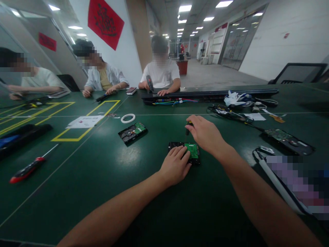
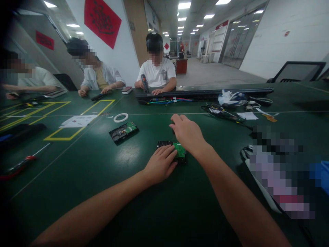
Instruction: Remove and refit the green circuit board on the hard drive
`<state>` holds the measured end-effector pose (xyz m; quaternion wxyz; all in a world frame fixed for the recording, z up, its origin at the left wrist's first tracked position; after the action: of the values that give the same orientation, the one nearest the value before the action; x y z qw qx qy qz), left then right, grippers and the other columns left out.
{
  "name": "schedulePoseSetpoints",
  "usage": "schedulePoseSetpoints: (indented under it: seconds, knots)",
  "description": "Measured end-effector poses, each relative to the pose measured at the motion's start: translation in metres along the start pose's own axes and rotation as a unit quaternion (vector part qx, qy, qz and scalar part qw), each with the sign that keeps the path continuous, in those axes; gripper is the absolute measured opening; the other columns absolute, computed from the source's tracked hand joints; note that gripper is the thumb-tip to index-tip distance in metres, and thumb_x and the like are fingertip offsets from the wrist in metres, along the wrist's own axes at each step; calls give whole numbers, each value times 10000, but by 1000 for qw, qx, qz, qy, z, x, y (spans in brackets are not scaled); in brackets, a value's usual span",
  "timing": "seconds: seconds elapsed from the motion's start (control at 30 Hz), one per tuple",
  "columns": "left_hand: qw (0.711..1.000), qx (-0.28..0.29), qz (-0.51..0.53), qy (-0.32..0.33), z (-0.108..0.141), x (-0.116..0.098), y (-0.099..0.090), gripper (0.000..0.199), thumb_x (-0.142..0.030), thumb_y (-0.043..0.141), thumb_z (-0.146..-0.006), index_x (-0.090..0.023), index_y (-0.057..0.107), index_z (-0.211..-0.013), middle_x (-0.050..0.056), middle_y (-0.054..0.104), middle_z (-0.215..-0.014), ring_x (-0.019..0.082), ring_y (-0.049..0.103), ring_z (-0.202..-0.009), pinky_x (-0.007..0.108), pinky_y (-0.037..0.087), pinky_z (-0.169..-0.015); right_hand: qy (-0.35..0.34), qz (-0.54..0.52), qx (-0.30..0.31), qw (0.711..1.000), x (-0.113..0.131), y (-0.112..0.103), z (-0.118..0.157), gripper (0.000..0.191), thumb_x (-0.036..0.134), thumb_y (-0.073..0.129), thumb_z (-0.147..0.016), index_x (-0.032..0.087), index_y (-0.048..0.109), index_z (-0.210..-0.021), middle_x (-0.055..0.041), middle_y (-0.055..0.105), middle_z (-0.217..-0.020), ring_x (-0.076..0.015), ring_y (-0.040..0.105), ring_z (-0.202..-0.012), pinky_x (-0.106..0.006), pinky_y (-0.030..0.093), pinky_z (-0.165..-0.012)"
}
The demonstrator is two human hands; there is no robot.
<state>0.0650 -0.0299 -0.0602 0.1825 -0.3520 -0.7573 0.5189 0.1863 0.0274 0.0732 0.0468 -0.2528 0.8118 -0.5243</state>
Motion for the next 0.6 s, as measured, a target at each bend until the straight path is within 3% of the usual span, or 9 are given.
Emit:
schedulePoseSetpoints:
  seconds: [0.23,0.6]
  knots:
    - [1000,-4,-3,8,1,1,0,480,-387,565,-1049,-142,574,-1461,175,576,-1550,359,527,-1451,536,407,-1244,-41,-22,-19,999,-5,3,-2,323,136,498,-1045,147,629,-1340,-169,704,-1368,-323,657,-1279,-469,548,-1015]
    - [1000,-17,-5,12,1,-1,-2,458,-406,562,-1062,-130,600,-1425,183,608,-1500,361,546,-1427,533,411,-1235,-9,-23,-26,999,-3,-5,-1,170,158,576,-1017,180,625,-1177,-138,728,-1171,-305,701,-1080,-437,545,-913]
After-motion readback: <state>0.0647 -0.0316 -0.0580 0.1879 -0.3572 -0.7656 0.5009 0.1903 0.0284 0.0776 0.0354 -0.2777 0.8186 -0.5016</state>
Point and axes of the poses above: each hand's wrist, its own z-axis away from the middle knuckle, its own y-axis out of the palm, x = y × z, the point moved 6 cm from there along -z, towards the middle knuckle
